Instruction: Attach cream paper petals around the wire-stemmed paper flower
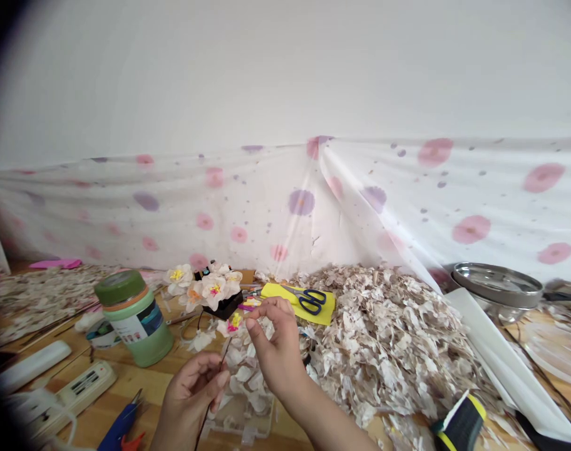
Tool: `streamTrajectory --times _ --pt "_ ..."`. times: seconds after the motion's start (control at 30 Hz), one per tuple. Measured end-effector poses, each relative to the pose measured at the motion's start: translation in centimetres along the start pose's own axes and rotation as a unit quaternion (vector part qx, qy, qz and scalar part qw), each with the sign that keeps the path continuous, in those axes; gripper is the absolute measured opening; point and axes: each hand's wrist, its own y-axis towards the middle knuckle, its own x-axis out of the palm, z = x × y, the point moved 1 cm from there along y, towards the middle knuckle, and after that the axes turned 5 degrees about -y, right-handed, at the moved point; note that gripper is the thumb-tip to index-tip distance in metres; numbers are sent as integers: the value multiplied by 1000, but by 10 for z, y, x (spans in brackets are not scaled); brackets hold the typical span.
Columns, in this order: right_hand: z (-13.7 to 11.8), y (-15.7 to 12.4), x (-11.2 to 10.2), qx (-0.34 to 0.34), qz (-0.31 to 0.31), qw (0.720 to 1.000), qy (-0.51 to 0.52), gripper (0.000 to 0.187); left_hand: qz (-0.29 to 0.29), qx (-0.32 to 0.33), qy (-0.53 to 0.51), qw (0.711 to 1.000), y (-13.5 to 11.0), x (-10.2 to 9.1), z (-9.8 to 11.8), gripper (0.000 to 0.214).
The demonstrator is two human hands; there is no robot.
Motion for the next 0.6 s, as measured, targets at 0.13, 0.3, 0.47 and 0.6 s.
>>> streamTrajectory --times 0.13,0.3,0.47,0.6 --pt "2 4 1 26 -10 999 25 16 1 1 -8 1000 0 -1 1 26" --pt "5 5 -1 12 -6 1000 11 18 1 6 -20 1000 0 -3 0 25" --pt "18 12 -5 -30 -31 993 -112 42 3 -3 -69 998 2 -8 3 23" --pt "35 16 -2 -41 -177 902 -390 31 29 -11 -104 994 6 -10 5 23"
